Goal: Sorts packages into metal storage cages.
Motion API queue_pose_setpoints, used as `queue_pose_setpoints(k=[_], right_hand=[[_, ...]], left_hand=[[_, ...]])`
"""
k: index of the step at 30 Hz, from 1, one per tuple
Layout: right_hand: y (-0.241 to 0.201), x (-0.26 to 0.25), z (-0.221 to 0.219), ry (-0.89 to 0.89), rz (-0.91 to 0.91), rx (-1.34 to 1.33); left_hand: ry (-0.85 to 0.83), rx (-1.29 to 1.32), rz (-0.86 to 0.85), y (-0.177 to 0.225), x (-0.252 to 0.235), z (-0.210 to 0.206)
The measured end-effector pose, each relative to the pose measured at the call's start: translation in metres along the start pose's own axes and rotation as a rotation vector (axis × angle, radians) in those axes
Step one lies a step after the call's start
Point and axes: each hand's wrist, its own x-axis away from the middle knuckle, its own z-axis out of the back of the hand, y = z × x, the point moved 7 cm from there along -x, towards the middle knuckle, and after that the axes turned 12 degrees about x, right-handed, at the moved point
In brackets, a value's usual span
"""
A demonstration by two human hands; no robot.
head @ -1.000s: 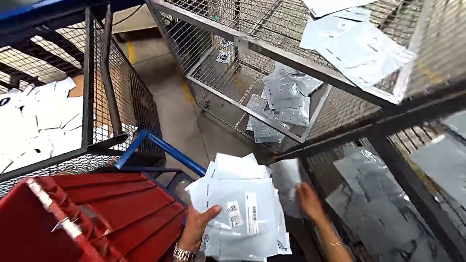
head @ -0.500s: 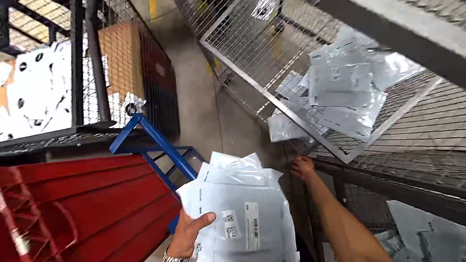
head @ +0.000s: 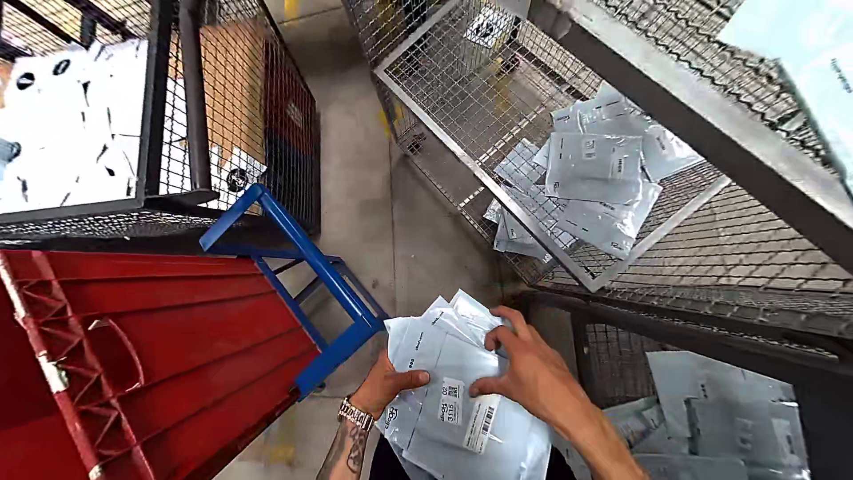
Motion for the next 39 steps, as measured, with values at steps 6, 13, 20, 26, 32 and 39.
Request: queue_pose_setpoints(k=[6,13,20,26,32,39], right_hand=[[0.019,0.019,-0.026,-0.062,0.064,-0.086],[0.074,0.007,-0.016,0.182,-0.145,-0.926],[0.134,-0.048,-0.081,0.19,-0.611,-1.268],[0.177,-0.134,-0.156,-0.007,-0.832,-1.194],[0.208,-0.176,-0.168,0.256,-0.865,-1.438],[0.05,-0.092,-0.067,-0.192,0.024,-0.985]], left_hand=[[0.097,0.051,0.019,-0.039,0.015,0.006],[0.068,0.071,-0.015,-0.038,0.011,0.013],[0.158,0.1,0.019,-0.051,0.009,0.036],[0.197,0.078,0.035,-0.052,0.021,0.052],[0.253,0.047,0.033,-0.044,0.024,0.058],[0.164,-0.06,0.107,-0.031,0.002,0.045]])
